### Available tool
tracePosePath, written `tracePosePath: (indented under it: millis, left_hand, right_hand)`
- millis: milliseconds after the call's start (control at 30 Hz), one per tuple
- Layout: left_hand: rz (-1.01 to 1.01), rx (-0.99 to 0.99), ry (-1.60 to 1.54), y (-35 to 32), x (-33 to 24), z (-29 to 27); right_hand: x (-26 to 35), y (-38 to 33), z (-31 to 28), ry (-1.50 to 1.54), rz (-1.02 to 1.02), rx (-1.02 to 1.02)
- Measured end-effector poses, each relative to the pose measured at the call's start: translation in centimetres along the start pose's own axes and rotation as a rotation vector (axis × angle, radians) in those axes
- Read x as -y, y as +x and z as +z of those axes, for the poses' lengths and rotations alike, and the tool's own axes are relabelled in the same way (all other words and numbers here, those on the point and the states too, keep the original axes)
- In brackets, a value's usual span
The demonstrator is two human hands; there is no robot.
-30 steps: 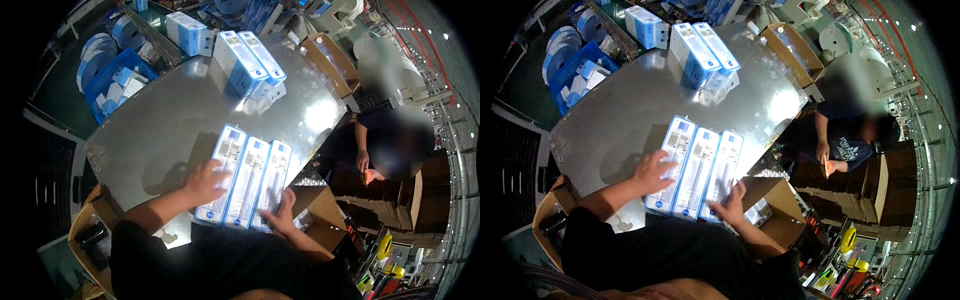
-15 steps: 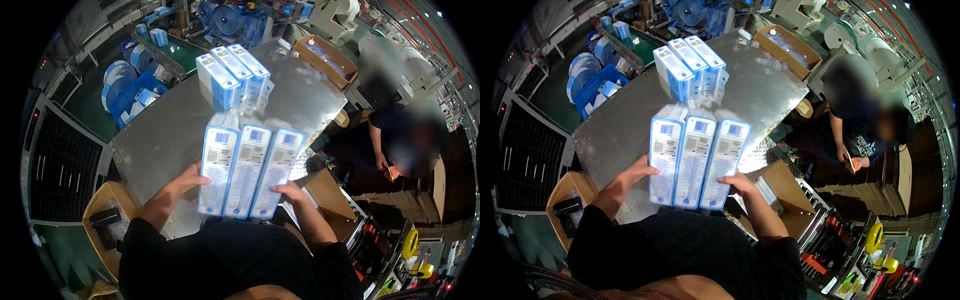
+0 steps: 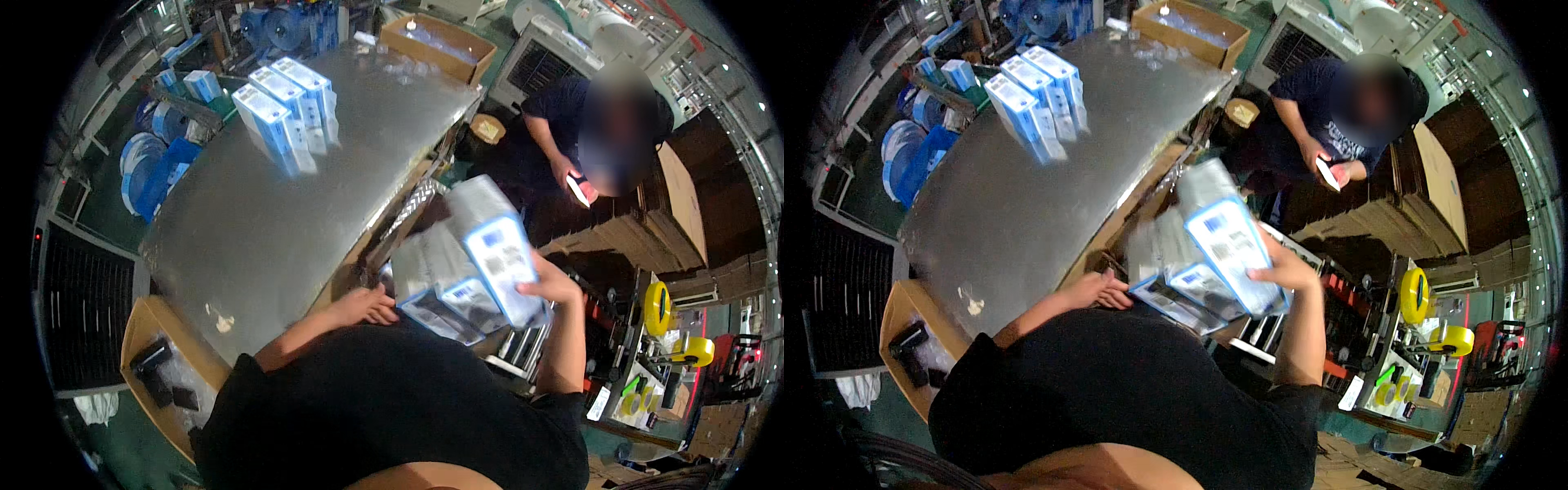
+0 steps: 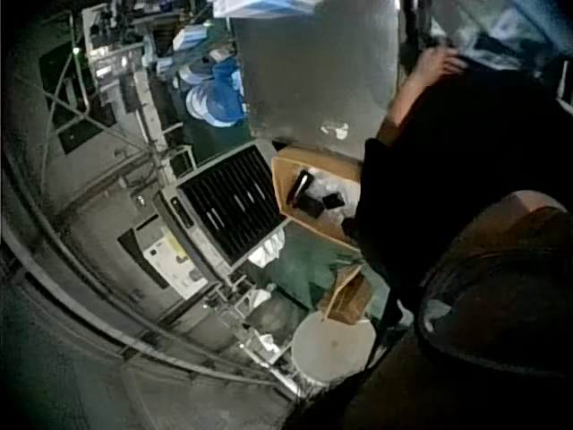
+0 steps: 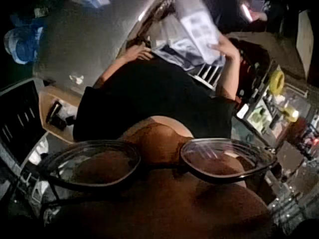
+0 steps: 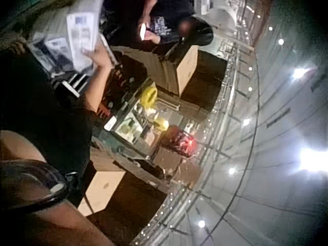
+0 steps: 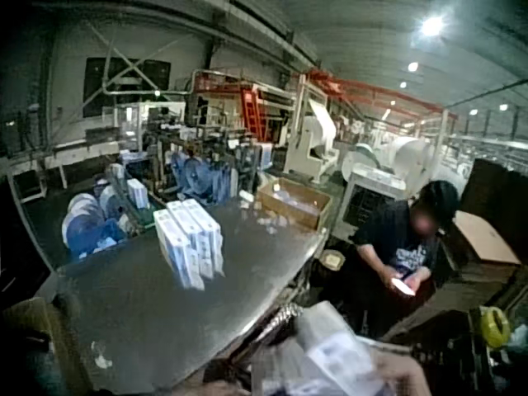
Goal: The person packs product boxes into larger cardboard cartons, placing items inside, adding bubble wrap, and folding the carton flaps closed.
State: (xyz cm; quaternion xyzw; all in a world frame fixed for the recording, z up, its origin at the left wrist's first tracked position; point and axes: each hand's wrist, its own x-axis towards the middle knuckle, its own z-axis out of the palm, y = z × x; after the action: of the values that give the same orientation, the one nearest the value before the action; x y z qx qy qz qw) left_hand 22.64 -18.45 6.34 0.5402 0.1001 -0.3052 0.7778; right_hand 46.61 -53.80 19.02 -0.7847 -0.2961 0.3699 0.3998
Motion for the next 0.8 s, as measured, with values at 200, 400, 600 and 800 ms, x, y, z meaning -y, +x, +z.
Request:
tracePosePath:
  millis: [200, 400, 600, 800]
  left_hand:
    - [0.184, -0.835, 0.147, -5.2, 4.1, -1.7]
    - [0.274, -1.181, 0.158, -11.7, 7.9, -5.7]
    - [0.184, -2.312, 0.357, -30.8, 21.0, -14.0]
    - [-0.815, -1.581, 0.099, -35.0, 35.6, -21.7]
  right_hand:
    - [-14.6, 6.0, 9.9, -1.028, 0.068, -0.089]
    - [-17.1, 9.0, 15.2, -1.014, 0.465, 0.269]
    - [-11.0, 4.7, 17.3, -0.514, 0.095, -0.314]
    - [-9.3, 1.7, 22.8, -0.712, 0.26, -0.172]
